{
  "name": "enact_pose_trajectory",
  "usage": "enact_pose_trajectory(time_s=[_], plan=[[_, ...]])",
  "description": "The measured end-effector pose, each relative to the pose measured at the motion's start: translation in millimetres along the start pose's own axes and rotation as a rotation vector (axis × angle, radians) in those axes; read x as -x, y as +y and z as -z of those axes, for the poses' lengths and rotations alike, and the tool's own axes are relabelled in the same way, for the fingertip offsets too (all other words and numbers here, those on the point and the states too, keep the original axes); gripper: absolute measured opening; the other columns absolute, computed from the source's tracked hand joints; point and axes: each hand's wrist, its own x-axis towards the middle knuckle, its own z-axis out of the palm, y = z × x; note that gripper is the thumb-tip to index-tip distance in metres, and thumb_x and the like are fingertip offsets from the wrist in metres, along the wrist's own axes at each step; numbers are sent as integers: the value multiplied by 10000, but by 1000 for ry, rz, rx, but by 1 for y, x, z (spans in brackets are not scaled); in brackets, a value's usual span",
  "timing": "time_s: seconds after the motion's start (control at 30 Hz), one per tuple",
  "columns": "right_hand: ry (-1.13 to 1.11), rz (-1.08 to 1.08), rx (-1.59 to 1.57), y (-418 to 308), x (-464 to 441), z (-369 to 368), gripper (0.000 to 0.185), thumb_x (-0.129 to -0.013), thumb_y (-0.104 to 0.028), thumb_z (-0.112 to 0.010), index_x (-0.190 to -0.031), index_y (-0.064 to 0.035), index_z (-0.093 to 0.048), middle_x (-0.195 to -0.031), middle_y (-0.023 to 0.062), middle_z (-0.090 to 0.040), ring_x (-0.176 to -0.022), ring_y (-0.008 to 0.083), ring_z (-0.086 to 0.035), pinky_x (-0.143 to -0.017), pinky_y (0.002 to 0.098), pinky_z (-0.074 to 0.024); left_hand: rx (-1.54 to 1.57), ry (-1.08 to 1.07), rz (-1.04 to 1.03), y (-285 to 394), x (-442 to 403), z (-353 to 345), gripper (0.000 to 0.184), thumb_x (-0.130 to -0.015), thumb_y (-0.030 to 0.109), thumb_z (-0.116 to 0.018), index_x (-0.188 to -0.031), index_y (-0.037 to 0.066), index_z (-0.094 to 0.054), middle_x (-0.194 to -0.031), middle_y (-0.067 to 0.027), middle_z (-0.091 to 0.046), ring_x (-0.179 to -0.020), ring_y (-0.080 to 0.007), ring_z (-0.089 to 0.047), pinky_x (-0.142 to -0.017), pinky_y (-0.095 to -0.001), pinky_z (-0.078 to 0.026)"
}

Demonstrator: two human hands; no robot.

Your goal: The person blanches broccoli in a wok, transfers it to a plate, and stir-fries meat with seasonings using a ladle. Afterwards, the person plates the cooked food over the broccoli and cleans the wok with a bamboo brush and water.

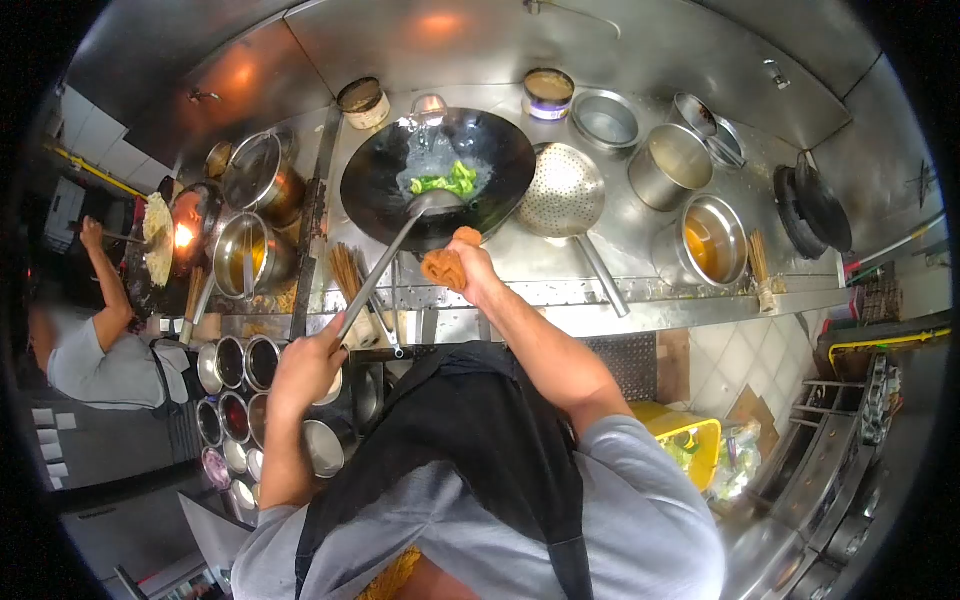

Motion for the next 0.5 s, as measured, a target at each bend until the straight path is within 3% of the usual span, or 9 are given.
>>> enact_pose_trajectory(time_s=[0.13, 0.17, 0.27, 0.3, 0.33, 0.37, 0.43, 0.47, 0.5], plan=[[-116, 66, 126, 50, 27, 43, 338, -910, -133, -547, -1199, 41, -559, -1090, 176, -671, -939, 302, -693, -780, 422, -600, 9, 124, 65, 10, -25, -43, 609, -847, 143, -691, -1423, 119, -494, -853, -230, -686, -784, -410, -667, -721, -502, -528], [-188, 107, 190, 80, 7, 90, 329, -916, -127, -543, -1204, 32, -559, -1106, 171, -668, -964, 303, -686, -788, 425, -596, 8, 131, 66, 8, -20, -41, 609, -847, 143, -691, -1423, 119, -494, -853, -230, -686, -784, -410, -667, -721, -502, -528], [-176, 141, 122, 80, 39, 90, 333, -920, -122, -538, -1212, 37, -555, -1128, 167, -661, -982, 302, -679, -814, 430, -589, 165, 126, 58, 0, 5, -19, 658, -820, 92, -728, -1434, 172, -504, -895, -201, -697, -825, -414, -672, -737, -481, -530], [-174, 196, 142, 78, 47, 87, 334, -921, -121, -539, -1212, 42, -554, -1129, 166, -659, -983, 302, -679, -822, 435, -586, 195, 61, 130, -2, 12, -6, 658, -828, 97, -732, -1438, 188, -504, -929, -202, -696, -868, -397, -679, -772, -450, -532], [-124, 67, 141, 60, 42, 77, 348, -911, -124, -545, -1212, 49, -549, -1111, 163, -659, -961, 311, -685, -823, 444, -586, 279, 63, 114, -17, 15, -2, 641, -839, 101, -726, -1436, 174, -505, -924, -206, -693, -856, -379, -678, -779, -428, -529], [-235, -68, -23, 36, 42, 55, 316, -903, -131, -548, -1169, 39, -560, -1084, 163, -662, -922, 319, -691, -803, 451, -594, 360, 60, 100, -30, 18, 2, 624, -849, 105, -720, -1434, 159, -507, -919, -210, -689, -844, -362, -677, -786, -406, -526], [-7, 6, -33, 6, 43, 14, 272, -893, -126, -548, -1116, 30, -560, -1069, 178, -659, -884, 334, -691, -786, 466, -600, 430, -58, 250, -25, 13, 34, 568, -875, 89, -687, -1417, 114, -520, -857, -193, -656, -795, -283, -657, -781, -371, -515], [-14, 16, -42, 2, 49, 6, 272, -893, -126, -548, -1116, 30, -560, -1069, 178, -659, -884, 334, -691, -786, 466, -600, 423, -109, 225, -32, 10, 39, 580, -897, 78, -651, -1447, 51, -470, -803, -131, -625, -674, -200, -594, -684, -331, -508], [18, 44, -17, -1, 54, 1, 312, -886, -143, -540, -1148, 26, -524, -1099, 201, -659, -912, 328, -678, -794, 460, -594, 416, -103, 219, -32, 5, 43, 580, -897, 78, -651, -1447, 51, -470, -803, -131, -625, -674, -200, -594, -684, -331, -508]])
